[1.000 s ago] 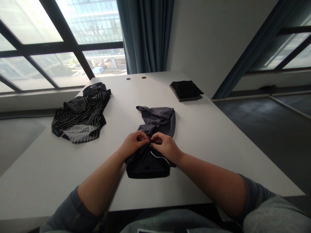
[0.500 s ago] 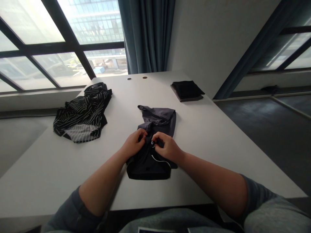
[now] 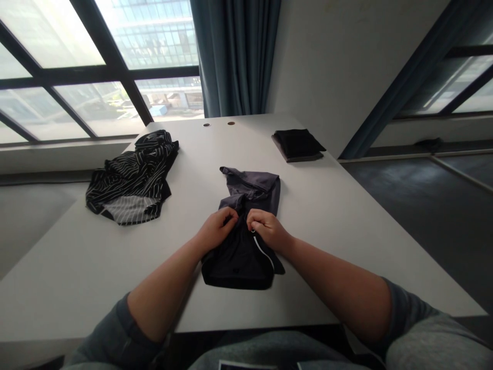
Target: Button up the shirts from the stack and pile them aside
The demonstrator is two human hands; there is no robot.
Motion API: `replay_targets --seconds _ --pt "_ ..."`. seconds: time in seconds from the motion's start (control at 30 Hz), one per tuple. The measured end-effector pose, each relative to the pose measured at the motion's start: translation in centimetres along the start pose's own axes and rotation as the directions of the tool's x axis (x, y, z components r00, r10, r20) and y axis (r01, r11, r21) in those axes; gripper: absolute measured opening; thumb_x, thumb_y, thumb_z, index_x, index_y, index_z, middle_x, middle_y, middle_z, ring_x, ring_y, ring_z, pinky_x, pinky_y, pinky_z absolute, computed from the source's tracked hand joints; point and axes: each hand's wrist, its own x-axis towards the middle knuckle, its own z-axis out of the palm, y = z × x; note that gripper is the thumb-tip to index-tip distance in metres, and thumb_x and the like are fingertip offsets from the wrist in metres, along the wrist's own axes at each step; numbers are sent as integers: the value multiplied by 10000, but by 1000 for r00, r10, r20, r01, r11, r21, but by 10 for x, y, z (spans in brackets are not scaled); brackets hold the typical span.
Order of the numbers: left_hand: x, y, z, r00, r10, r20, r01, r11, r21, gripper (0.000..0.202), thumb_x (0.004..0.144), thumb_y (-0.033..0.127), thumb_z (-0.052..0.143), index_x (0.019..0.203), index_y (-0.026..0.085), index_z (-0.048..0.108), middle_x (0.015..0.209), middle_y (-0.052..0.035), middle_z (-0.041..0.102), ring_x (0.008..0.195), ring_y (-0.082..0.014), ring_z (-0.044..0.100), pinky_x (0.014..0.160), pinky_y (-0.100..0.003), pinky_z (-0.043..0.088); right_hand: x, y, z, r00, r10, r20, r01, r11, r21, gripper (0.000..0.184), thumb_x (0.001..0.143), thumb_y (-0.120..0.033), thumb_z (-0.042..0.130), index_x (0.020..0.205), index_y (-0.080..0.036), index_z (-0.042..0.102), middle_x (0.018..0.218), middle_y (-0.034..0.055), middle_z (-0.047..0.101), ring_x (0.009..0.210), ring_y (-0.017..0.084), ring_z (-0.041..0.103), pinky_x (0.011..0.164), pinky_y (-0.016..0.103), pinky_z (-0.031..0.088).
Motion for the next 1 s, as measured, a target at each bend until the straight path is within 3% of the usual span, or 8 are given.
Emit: replay_targets --seconds 0.07,0.2,0.33,0.53,0.73,0.87,1.0 --pt "-1 1 0 1000 4 -1 -4 999 -37 113 982 291 529 947 223 613 1070 -52 735 989 -214 680 901 -351 517 1 4 2 997 68 -41 -71 995 -65 271 907 -225 589 643 -212 533 718 -11 556 697 154 540 692 293 417" --pt "-1 1 1 999 -36 19 37 998 -55 123 985 326 536 942 228 596 1039 -45 735 959 -213 686 871 -346 520 1 9 7 985 136 -104 -152 975 -164 304 820 -292 786 662 -209 539 692 -42 544 652 134 500 641 273 385" --pt "-1 -3 1 999 -43 -1 43 997 -69 114 975 324 545 948 225 595 1015 -38 730 938 -207 685 852 -335 514 0 9 9 986 122 -112 -140 975 -174 137 826 -258 785 852 -207 660 782 -24 622 694 143 542 679 274 421" --pt "0 -6 4 995 -96 -27 95 994 -49 98 922 308 580 892 216 598 908 -30 718 837 -199 667 774 -327 503 -2 9 11 995 73 -61 -79 991 -112 75 869 -257 728 833 -203 691 819 10 675 752 164 593 743 296 468" --pt "-1 -12 6 992 -124 23 125 989 -82 84 862 258 611 838 218 541 861 -13 704 773 -181 644 709 -304 489 -3 1 12 996 76 -50 -73 995 67 118 876 -300 722 835 -206 662 826 -2 660 773 160 595 728 278 462" --pt "0 -12 -1 984 -133 -121 137 990 26 53 864 223 577 889 231 531 879 -3 680 800 -186 635 743 -320 481 -4 -5 5 993 102 -67 -97 992 80 112 889 -303 699 854 -211 645 818 -8 639 749 153 576 707 272 455" --pt "2 -13 -10 919 -184 -347 205 978 25 74 910 251 556 979 235 536 843 15 635 748 -168 607 736 -315 485 0 -4 -7 996 85 5 -85 996 35 157 958 -328 619 874 -209 677 822 11 680 753 171 621 718 293 484"
